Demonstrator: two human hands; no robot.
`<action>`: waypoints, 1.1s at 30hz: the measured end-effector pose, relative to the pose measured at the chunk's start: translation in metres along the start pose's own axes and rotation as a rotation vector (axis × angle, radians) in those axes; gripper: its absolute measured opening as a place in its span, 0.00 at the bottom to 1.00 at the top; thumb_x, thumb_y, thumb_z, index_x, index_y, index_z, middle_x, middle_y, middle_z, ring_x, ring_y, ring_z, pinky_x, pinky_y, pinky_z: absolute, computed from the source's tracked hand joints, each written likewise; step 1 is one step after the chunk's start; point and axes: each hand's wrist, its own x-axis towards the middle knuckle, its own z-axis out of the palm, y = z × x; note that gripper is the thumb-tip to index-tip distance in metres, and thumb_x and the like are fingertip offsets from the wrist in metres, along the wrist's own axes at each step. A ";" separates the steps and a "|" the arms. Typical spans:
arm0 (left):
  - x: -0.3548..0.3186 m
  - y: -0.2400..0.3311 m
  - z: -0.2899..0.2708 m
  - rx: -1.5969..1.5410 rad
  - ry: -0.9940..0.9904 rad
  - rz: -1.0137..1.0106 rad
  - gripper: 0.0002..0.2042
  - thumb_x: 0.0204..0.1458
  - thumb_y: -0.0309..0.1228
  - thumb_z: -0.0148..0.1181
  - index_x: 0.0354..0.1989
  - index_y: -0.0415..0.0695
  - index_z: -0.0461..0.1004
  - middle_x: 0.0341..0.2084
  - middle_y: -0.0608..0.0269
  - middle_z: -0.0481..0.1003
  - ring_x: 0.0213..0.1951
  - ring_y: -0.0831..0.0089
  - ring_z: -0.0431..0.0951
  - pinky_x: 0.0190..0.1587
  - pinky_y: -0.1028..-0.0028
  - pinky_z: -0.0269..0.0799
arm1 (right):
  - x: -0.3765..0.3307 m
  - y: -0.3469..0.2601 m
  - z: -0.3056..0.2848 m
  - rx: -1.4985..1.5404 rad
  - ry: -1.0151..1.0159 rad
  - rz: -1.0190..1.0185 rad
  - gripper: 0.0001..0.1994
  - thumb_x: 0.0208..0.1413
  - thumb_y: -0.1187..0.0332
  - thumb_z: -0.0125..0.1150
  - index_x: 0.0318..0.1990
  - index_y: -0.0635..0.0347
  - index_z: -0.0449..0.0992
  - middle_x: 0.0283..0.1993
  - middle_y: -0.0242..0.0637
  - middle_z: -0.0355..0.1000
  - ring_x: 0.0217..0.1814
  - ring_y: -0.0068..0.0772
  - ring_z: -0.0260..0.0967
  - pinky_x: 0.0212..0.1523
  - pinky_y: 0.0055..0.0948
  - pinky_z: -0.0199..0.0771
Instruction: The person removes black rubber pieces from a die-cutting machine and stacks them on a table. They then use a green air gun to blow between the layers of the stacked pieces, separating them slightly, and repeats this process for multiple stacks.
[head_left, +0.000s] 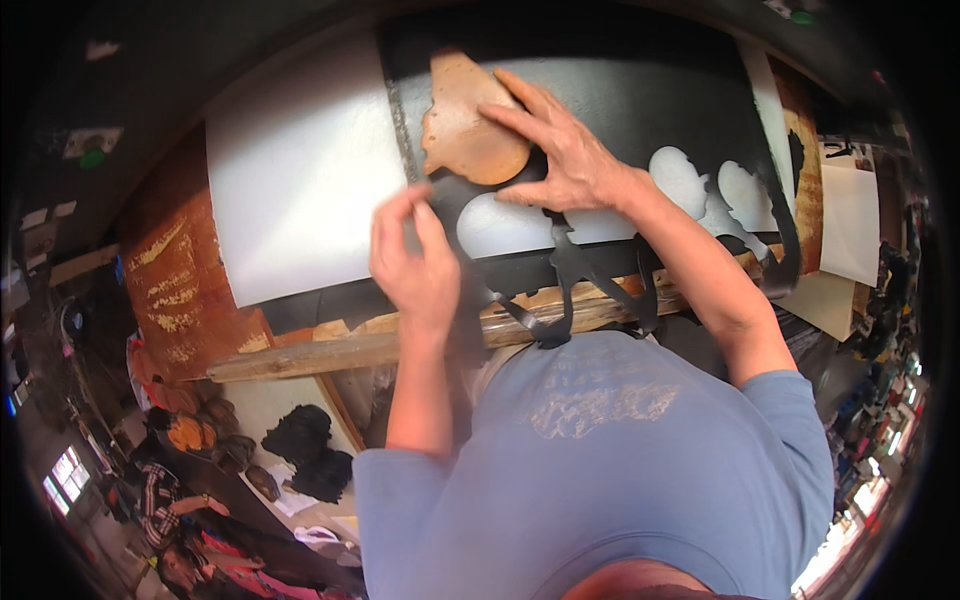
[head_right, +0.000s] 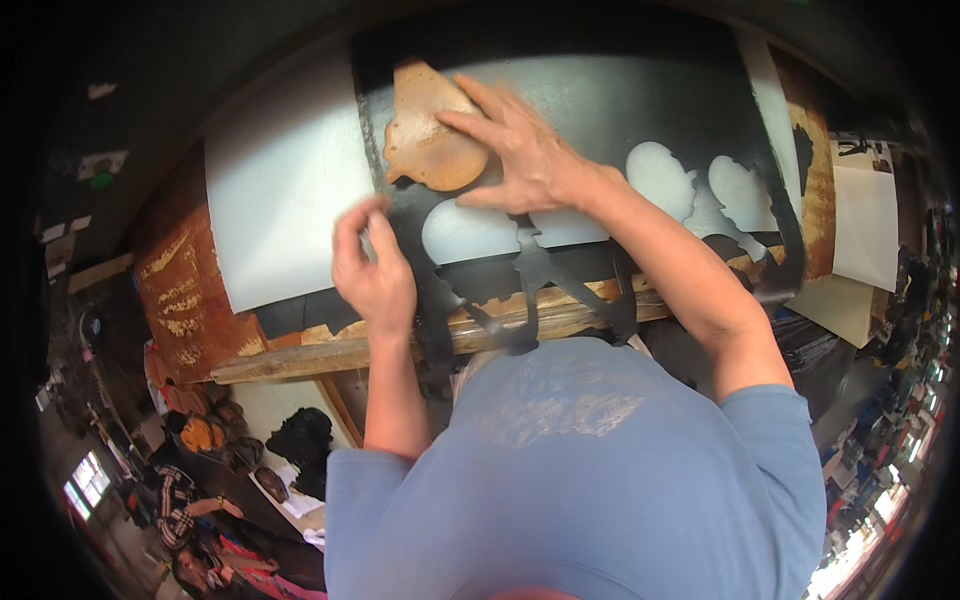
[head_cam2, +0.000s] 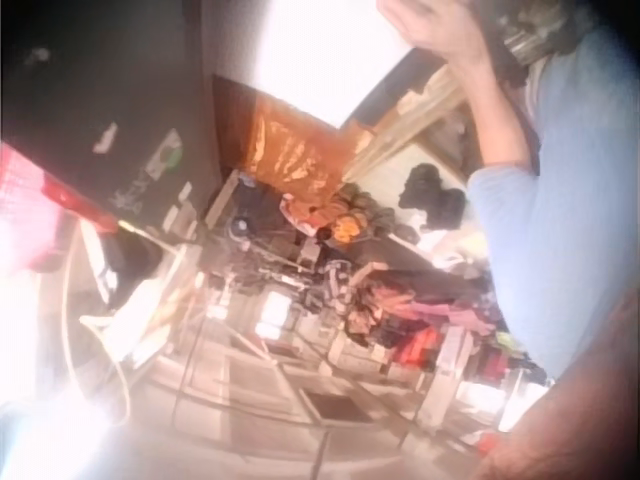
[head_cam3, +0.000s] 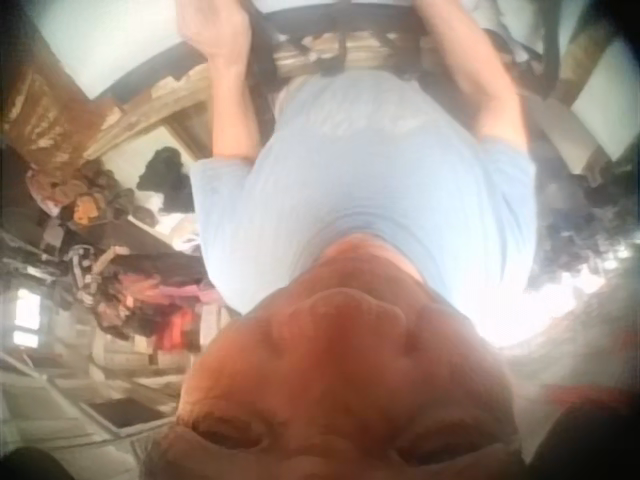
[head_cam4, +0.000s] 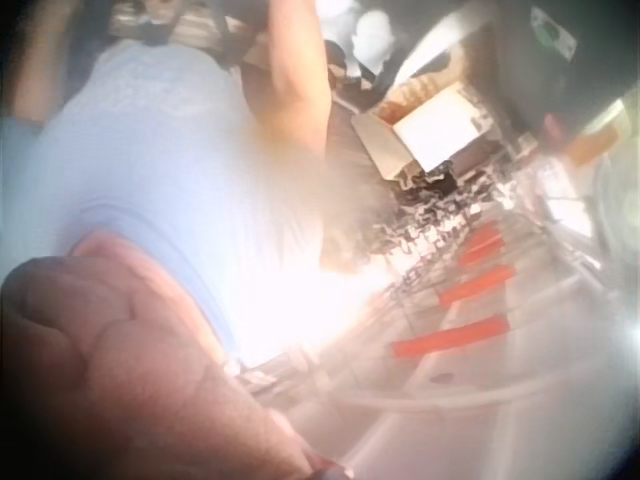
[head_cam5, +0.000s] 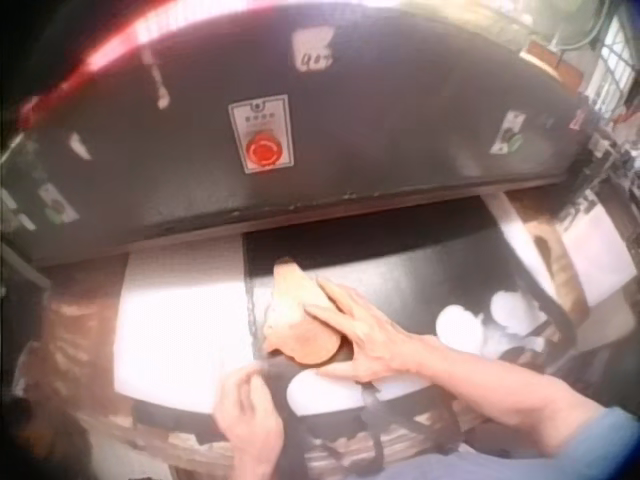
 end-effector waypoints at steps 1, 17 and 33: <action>-0.017 0.011 -0.008 -0.104 -0.081 -0.040 0.06 0.62 0.19 0.55 0.42 0.35 0.78 0.33 0.54 0.80 0.35 0.63 0.80 0.42 0.68 0.76 | -0.011 -0.004 -0.006 0.038 -0.001 0.014 0.41 0.46 0.57 0.77 0.69 0.51 0.67 0.73 0.58 0.57 0.71 0.62 0.59 0.69 0.51 0.66; -0.118 0.026 0.047 0.120 -0.198 0.382 0.05 0.57 0.23 0.64 0.29 0.38 0.76 0.25 0.52 0.76 0.27 0.52 0.77 0.31 0.60 0.73 | -0.082 0.044 -0.239 -0.280 1.148 0.141 0.13 0.68 0.64 0.60 0.32 0.63 0.77 0.27 0.33 0.75 0.28 0.21 0.68 0.32 0.27 0.70; -0.110 0.045 0.053 0.151 -0.050 0.543 0.04 0.59 0.21 0.61 0.33 0.34 0.77 0.29 0.53 0.74 0.34 0.56 0.75 0.42 0.63 0.72 | -0.269 0.054 -0.144 -0.334 0.963 0.396 0.09 0.58 0.67 0.63 0.27 0.60 0.77 0.30 0.43 0.73 0.39 0.48 0.71 0.43 0.43 0.73</action>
